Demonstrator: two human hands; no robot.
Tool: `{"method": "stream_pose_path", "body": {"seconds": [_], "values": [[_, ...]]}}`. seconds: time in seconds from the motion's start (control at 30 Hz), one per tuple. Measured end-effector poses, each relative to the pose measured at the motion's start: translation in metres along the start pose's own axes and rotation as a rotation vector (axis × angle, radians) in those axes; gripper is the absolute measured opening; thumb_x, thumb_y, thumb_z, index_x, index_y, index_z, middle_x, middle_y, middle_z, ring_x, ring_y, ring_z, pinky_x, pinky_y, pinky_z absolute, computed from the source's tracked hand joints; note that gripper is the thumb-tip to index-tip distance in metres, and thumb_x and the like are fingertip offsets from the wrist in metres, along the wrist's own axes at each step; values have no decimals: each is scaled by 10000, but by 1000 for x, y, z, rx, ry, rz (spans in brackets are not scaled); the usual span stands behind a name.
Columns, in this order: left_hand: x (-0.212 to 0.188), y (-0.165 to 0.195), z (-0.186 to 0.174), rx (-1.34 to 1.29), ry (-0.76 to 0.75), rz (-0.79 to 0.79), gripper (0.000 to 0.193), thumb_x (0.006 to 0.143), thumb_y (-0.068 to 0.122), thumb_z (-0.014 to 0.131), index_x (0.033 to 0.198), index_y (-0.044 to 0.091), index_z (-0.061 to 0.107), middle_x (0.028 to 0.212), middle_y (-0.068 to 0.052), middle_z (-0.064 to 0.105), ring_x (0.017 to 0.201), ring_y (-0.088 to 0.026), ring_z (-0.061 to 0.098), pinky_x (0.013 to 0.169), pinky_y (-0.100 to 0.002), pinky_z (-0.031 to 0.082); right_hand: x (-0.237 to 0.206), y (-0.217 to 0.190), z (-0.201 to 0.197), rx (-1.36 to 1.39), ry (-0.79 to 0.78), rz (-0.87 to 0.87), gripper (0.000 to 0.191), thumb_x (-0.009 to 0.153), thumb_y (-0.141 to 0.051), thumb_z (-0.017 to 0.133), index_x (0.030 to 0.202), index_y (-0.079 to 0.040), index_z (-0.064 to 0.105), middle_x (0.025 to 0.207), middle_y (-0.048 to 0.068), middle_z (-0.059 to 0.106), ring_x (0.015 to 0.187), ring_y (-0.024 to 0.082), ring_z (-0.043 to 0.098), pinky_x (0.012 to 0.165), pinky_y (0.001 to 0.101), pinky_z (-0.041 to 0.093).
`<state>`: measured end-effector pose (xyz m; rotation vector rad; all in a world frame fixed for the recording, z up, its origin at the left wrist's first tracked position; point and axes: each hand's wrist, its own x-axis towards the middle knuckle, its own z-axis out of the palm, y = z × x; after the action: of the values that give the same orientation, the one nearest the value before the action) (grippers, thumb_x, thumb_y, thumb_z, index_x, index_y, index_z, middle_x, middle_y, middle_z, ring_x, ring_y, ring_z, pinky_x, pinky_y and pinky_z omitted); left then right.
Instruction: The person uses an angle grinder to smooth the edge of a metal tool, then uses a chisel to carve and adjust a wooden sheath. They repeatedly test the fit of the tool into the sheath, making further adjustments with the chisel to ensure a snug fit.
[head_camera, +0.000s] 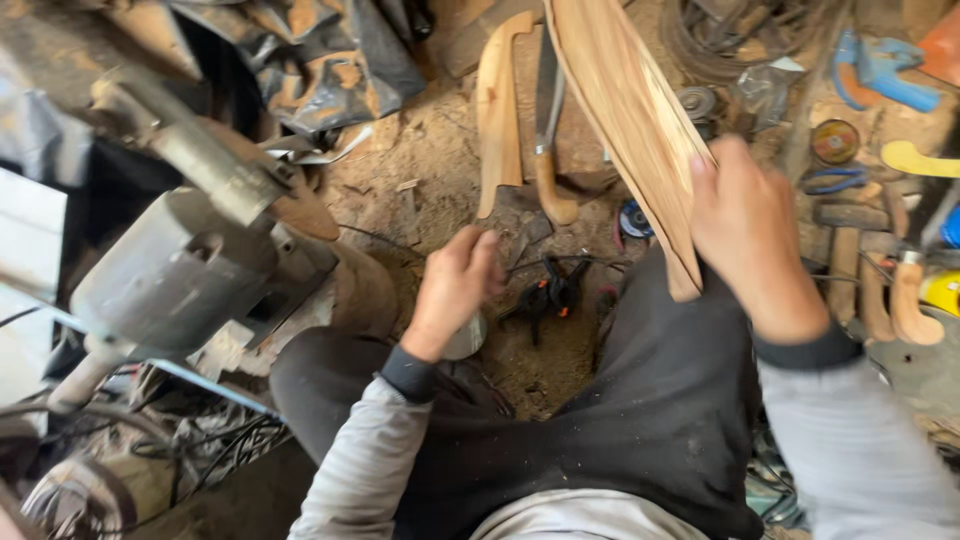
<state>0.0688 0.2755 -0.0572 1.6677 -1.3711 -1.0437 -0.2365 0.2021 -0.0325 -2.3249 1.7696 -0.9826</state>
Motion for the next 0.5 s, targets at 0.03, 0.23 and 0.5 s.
{"method": "stream_pose_path", "body": {"seconds": [0.03,0.23,0.5], "values": [[4,-12,-5,-20,-11,-53,282,1039,295,545,1040,41,667,666,-83,713,578,-153,727,543,-311,573,22,10,13,89,-122,122,240,1124,-213,585,1030,8,582,788,240,648,723,428,680,652,543,516],[22,-75,17,408,-13,94,285,1034,318,614,1085,49,693,745,-190,734,759,-371,718,674,-453,545,103,63,139,556,-253,565,285,1088,-251,535,1029,26,572,1043,208,641,715,252,665,518,433,534],[52,-117,33,584,-100,-112,417,984,394,566,1226,59,619,972,-298,711,945,-501,662,812,-580,515,85,58,204,296,-696,606,343,1092,-275,495,1207,48,516,963,215,691,800,351,740,648,472,600]]}}
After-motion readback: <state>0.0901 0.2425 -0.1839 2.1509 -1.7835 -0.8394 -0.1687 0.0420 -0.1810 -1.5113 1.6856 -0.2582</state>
